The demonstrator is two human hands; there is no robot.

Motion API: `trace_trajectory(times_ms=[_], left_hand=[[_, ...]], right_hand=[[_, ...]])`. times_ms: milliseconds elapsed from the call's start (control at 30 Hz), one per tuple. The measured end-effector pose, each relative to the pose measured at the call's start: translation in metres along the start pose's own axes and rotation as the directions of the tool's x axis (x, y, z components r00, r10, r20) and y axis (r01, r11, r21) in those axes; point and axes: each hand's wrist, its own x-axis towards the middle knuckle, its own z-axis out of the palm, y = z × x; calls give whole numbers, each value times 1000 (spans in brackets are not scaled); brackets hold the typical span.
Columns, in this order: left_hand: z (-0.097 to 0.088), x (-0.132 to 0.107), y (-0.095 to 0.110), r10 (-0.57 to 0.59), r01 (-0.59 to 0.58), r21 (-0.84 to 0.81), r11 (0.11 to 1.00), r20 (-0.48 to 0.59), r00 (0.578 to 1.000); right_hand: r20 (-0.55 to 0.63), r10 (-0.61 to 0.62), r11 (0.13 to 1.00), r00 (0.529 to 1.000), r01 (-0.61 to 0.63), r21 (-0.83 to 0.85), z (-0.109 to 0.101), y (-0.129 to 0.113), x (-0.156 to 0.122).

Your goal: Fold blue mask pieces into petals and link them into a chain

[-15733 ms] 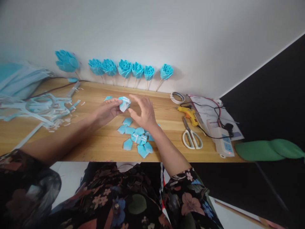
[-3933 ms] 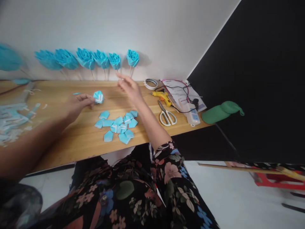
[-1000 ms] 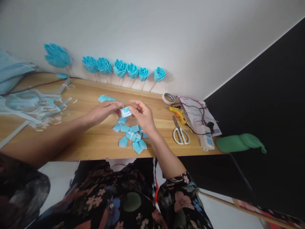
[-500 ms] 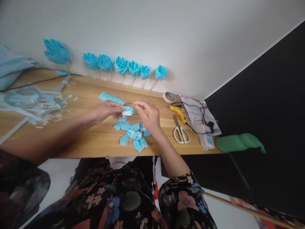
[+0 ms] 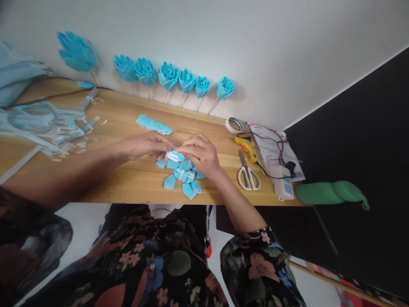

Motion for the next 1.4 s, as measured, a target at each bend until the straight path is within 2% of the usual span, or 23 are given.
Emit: trace_trajectory(times_ms=[300,533,733,900,1067,1200,1300,1367,1400], left_hand=[[0,1,0,2,-2,-13,1000,-18,1000],[0,1,-1,-5,4,-36,999,-35,999],[-1,0,-1,-5,3,-33,999,-44,999],[-1,-1,1,-8,6,-42,999,-36,999],[-1,0,-1,-3,1,-70,998,-36,999],[-1,3,-4,-19,9,-95,995,-103,994],[-1,5,-5,4,-25,-100,995,-197,980],[-2,6,-5,20,-45,-93,995,-253,967],[-3,6,-5,26,-52,-87,995,-278,960]], right_hand=[[4,-4,999,1000,4,51,4,1,0],[99,125,992,987,-128,21,4,3,-2],[114,106,994,988,-105,-18,3,1,1],[113,44,998,993,-41,-37,0,2,2],[145,71,996,987,-62,-67,-3,4,4],[167,54,998,985,-46,-53,-5,6,8],[155,137,990,978,-141,18,-7,5,12],[97,310,941,946,-320,113,-7,4,13],[77,414,889,907,-421,181,-6,4,13]])
